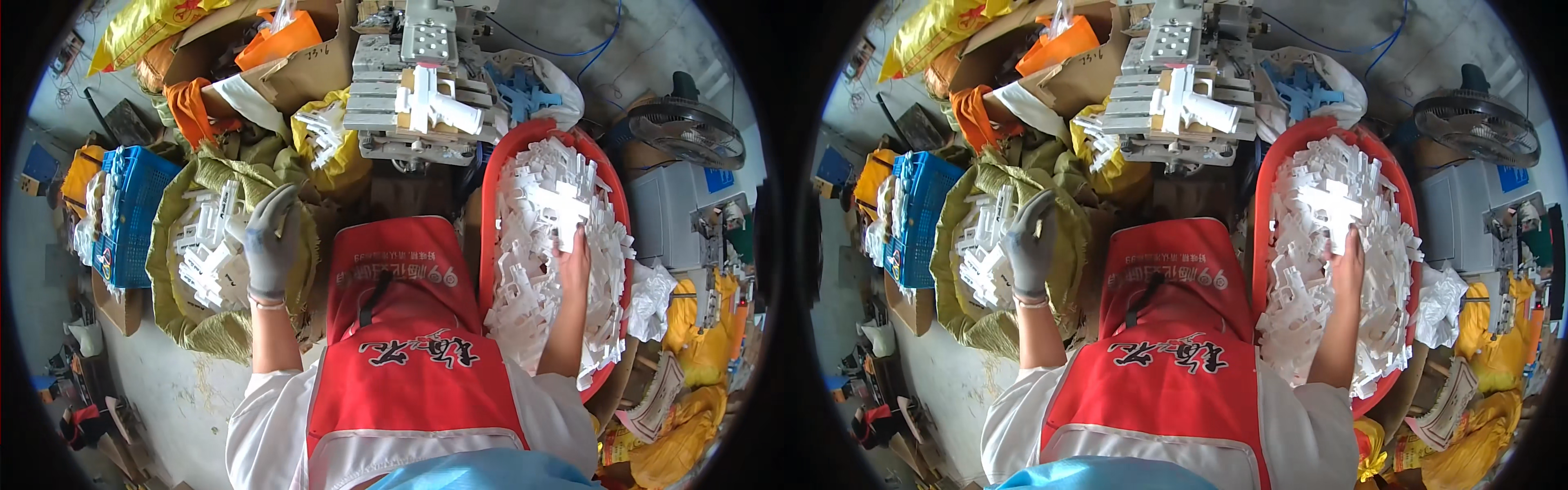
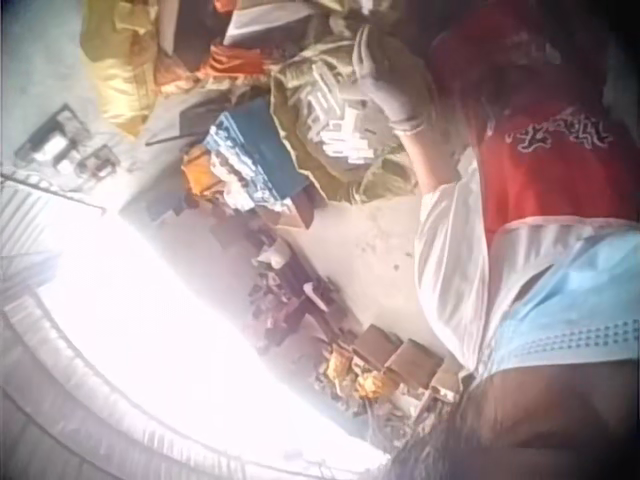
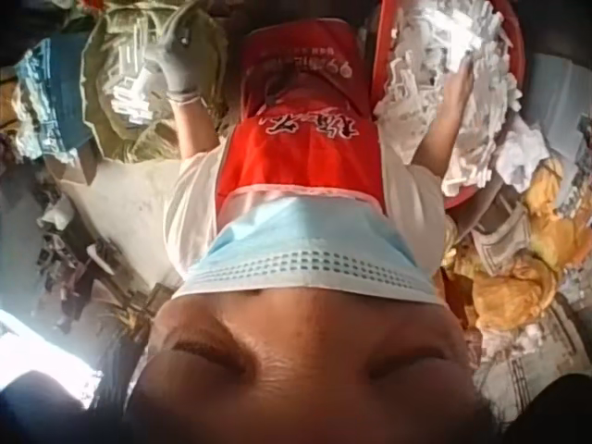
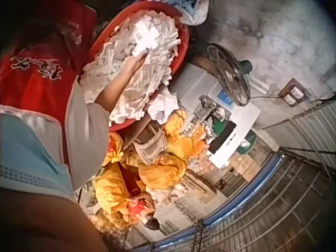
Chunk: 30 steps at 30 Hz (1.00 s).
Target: The recorder is assembling and sorting white plastic toy gun parts at a factory workstation, moving items between bins and a specialized jig.
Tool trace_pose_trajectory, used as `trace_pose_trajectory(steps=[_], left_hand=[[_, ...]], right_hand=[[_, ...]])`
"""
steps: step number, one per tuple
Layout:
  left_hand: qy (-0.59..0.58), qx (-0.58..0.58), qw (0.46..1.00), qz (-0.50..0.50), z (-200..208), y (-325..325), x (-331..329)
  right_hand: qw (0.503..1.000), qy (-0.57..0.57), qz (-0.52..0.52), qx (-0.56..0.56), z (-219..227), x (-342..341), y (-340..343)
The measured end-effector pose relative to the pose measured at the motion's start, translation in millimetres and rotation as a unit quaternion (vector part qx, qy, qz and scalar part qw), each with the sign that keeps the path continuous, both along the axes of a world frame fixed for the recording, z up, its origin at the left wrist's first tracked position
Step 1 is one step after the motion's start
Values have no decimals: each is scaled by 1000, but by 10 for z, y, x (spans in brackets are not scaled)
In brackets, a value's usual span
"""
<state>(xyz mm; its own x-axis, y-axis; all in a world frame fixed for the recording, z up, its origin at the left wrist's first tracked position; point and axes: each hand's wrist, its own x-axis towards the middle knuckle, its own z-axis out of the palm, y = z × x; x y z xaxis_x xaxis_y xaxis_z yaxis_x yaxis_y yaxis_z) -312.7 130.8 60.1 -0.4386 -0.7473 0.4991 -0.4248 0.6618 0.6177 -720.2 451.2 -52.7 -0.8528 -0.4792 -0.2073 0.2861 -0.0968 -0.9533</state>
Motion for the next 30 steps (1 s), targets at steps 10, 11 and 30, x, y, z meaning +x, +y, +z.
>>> trace_pose_trajectory(steps=[10, 11, 30], left_hand=[[-10, -19, 993, -115, 139, -580, -1091], [-11, -67, 990, -126, 161, -635, -1168], [-8, 26, 973, -231, 262, -1002, -1701]], right_hand=[[936, -126, 146, -295, 38, 762, -380], [935, -126, 146, -297, 67, 776, -382], [948, -4, 135, -287, 569, 519, -960]])
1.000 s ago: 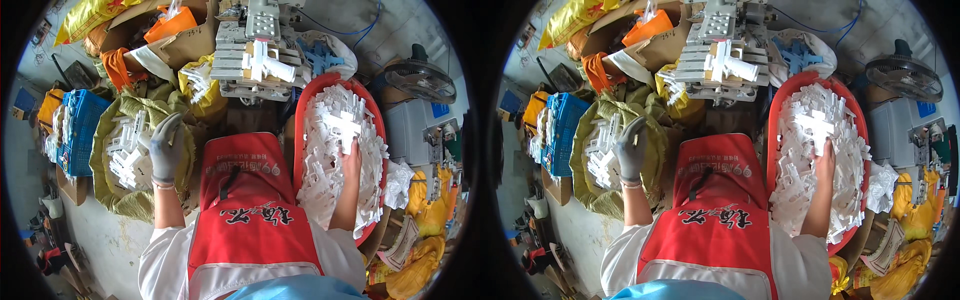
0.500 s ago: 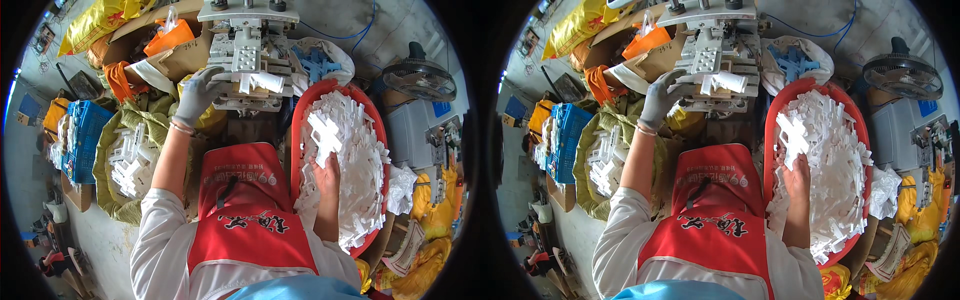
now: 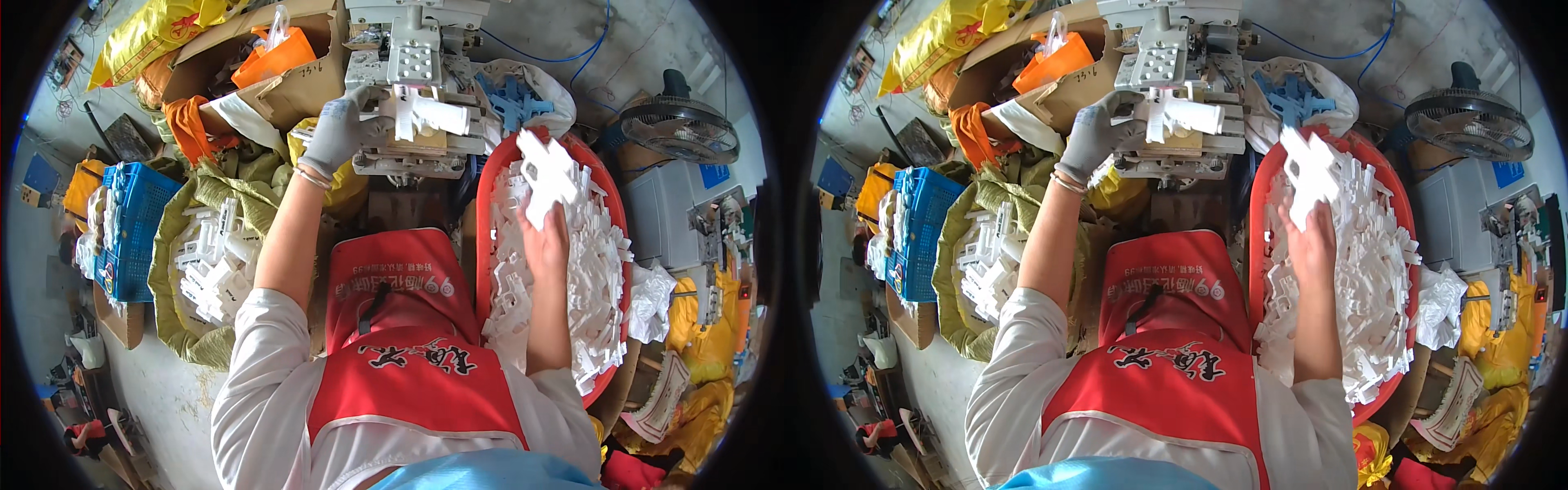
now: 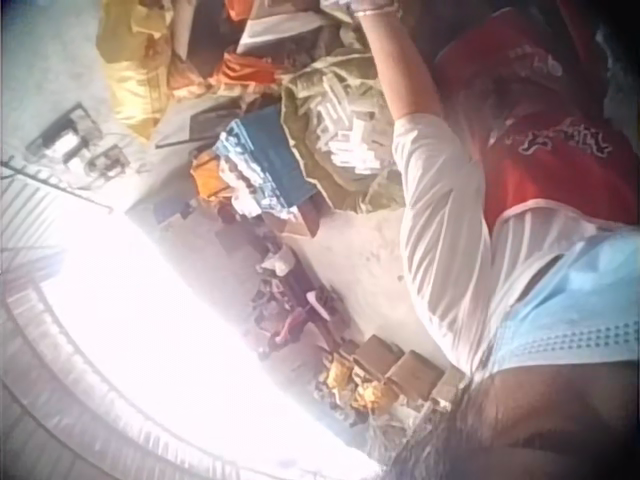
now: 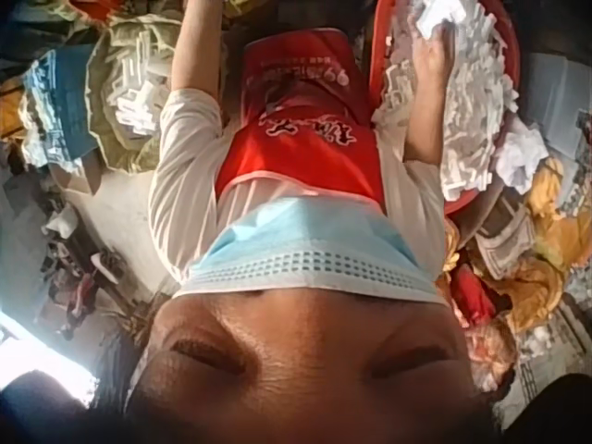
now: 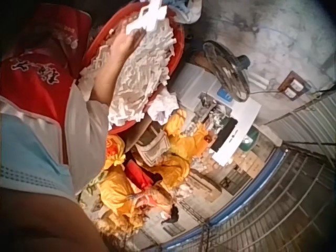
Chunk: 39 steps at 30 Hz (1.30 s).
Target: The recorder is assembling and sorting white plastic toy gun parts at a factory workstation, moving items between bins and a specialized jig.
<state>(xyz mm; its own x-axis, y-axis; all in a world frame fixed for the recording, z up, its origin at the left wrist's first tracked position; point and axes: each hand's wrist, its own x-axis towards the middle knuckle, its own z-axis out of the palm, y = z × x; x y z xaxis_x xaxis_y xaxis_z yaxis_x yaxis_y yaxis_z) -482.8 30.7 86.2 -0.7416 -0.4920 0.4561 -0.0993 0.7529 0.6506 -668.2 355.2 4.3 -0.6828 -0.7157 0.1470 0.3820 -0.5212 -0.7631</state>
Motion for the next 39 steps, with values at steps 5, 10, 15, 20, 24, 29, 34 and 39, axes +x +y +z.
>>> trace_pose_trajectory(steps=[5, 10, 15, 20, 24, 29, 34, 39], left_hand=[[28, -36, 995, 87, -123, 74, 531], [-6, -14, 982, 189, -243, 367, 1218], [28, 42, 979, 198, -373, 554, 1704], [62, 99, 968, 220, -555, 601, 1980], [-34, -31, 933, 356, -532, 628, 2674], [-32, -132, 883, 449, -428, 666, 3414], [-52, -222, 833, 504, -334, 782, 3130], [-8, -138, 927, 347, -295, 1004, 2290]], right_hand=[[887, 422, -84, 168, 430, -84, -812], [697, 689, -101, 173, 729, -33, -1337], [600, 768, -52, 217, 753, 52, -1439], [608, 773, -88, 156, 735, -87, -1365], [644, 715, -89, 257, 591, -396, -772], [491, 644, 113, 576, -394, -827, 69], [461, 597, 97, 649, -1362, -805, 55], [428, 658, 107, 610, -1873, -947, 89]])
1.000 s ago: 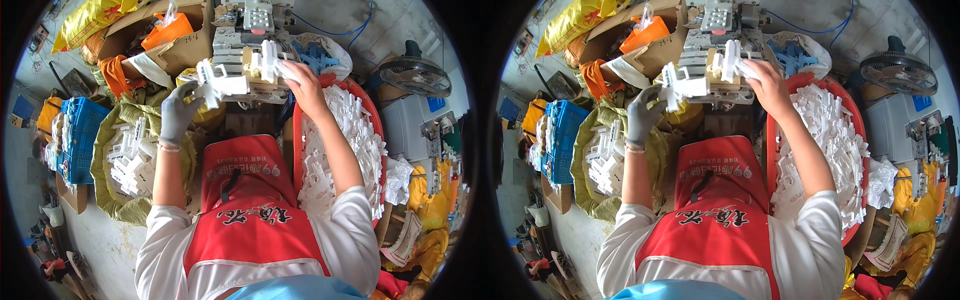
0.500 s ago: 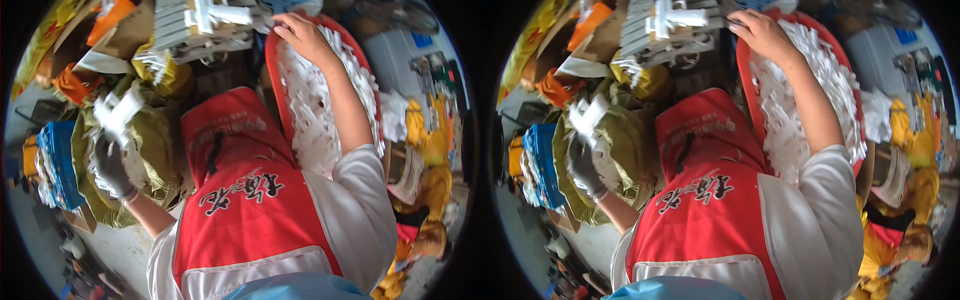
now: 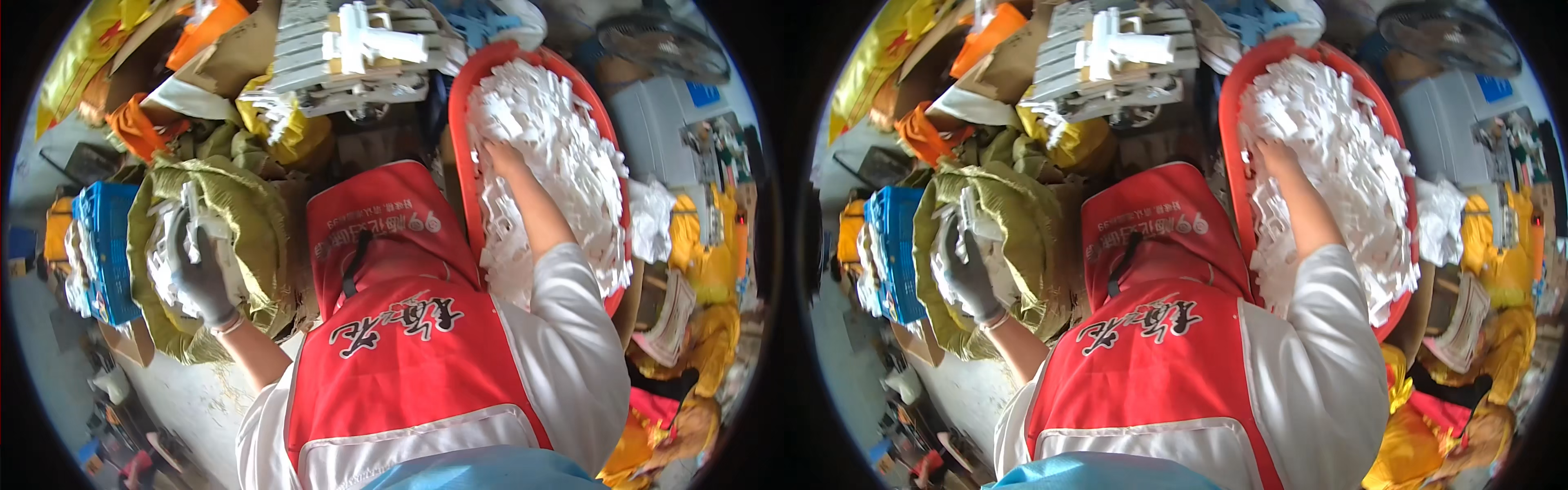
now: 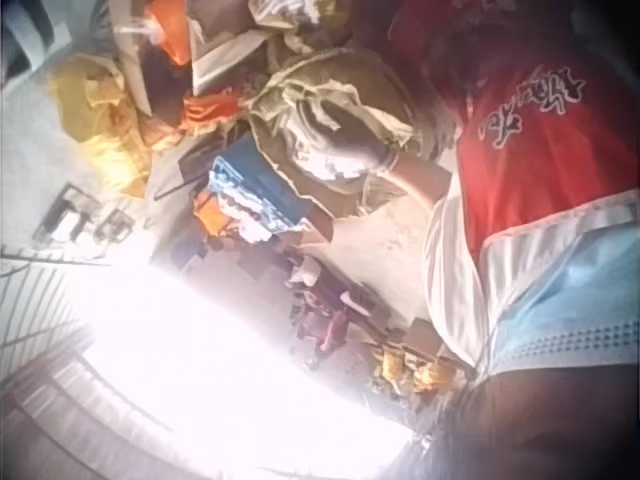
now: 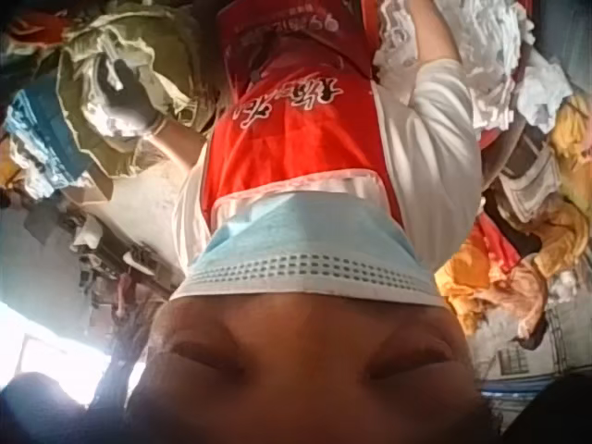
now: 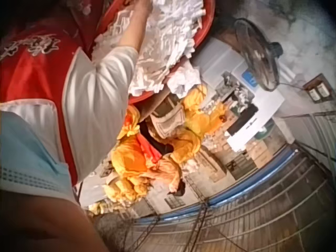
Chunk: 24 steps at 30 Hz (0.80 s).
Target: The recorder is assembling and sorting white plastic toy gun parts at a factory workstation, moving items between bins and a specialized jig.
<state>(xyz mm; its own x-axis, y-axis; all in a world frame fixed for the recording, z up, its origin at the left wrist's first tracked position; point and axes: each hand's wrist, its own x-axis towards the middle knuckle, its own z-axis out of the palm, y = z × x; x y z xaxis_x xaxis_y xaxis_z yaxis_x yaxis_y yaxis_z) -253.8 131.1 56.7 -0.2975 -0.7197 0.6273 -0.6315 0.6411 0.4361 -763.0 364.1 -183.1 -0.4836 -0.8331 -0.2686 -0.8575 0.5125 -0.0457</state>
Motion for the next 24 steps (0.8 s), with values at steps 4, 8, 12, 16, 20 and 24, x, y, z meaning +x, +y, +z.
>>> trace_pose_trajectory(steps=[4, 8, 12, 16, 20, 24], left_hand=[[60, 103, 985, -123, -88, 64, -293], [22, 129, 976, -176, -83, 232, -639], [-45, 153, 934, -320, -231, 400, -1046], [-74, 219, 873, -430, -376, 658, -1344], [-54, 379, 823, -418, -388, 606, -1211], [85, 452, 814, -355, -448, 604, -1085]], right_hand=[[988, 73, 101, 92, 230, -378, 2], [981, -48, 49, -181, 1374, -57, 187], [905, -327, -50, -266, 1869, 834, 37], [869, -429, 43, -240, 1985, 1587, -184], [532, -771, 35, -349, 1573, 1811, -114], [423, -836, -114, -332, 1205, 2188, 71]])
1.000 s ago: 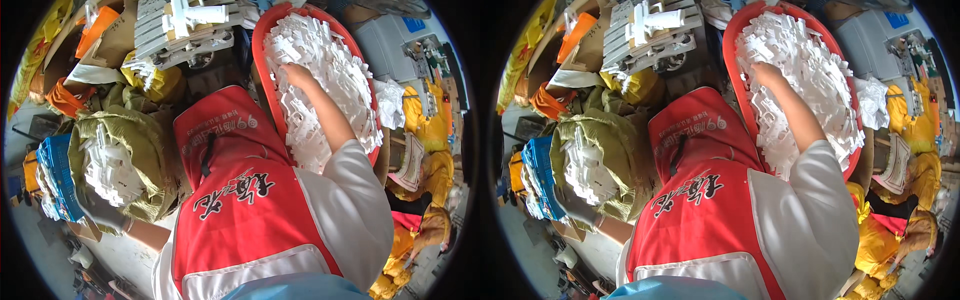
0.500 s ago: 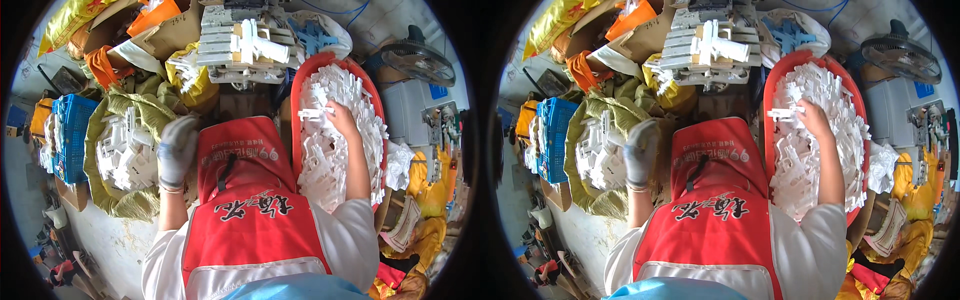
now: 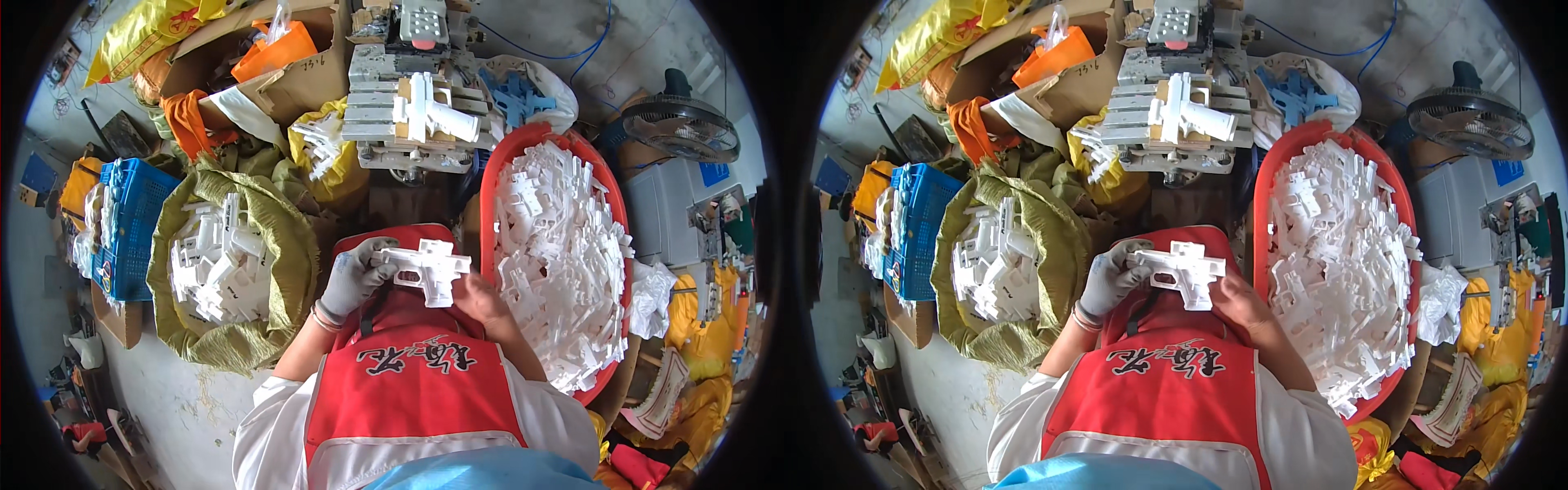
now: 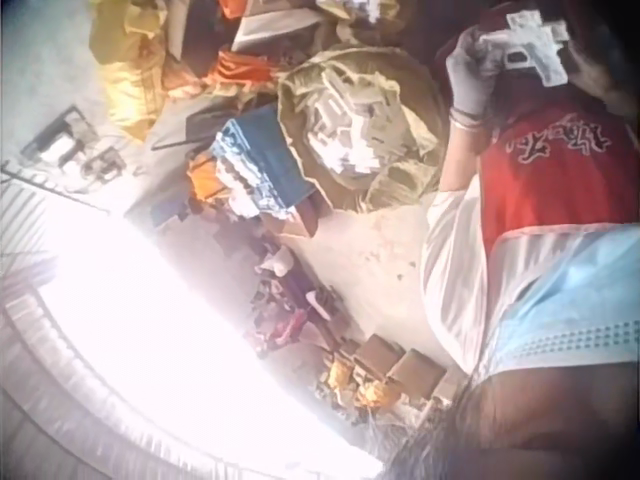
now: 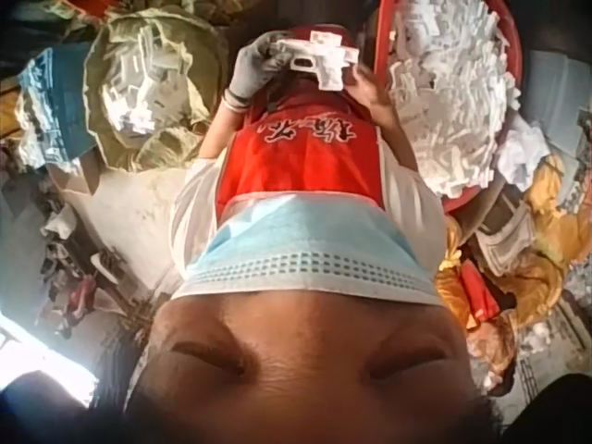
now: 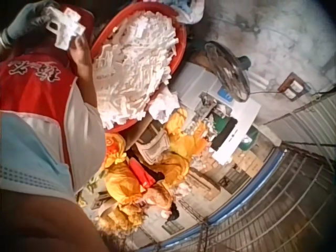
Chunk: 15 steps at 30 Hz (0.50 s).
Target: The recorder is assembling and sorting white plastic toy gun parts at a factory workstation, moving items between bins and a specialized jig.
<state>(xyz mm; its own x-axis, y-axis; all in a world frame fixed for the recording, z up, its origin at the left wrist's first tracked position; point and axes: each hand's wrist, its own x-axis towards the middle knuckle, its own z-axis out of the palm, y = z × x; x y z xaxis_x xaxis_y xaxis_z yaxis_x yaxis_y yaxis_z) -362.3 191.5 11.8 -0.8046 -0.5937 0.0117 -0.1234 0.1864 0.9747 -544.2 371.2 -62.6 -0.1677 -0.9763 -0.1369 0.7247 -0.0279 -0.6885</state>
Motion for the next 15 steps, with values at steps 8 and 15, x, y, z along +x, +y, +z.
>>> trace_pose_trajectory(steps=[8, 15], left_hand=[[24, -77, 997, 11, -21, -88, -217], [36, -271, 951, 142, 380, -820, -404]], right_hand=[[996, -47, -5, -82, 163, -36, -41], [983, 35, -176, -41, 321, -369, 207]])
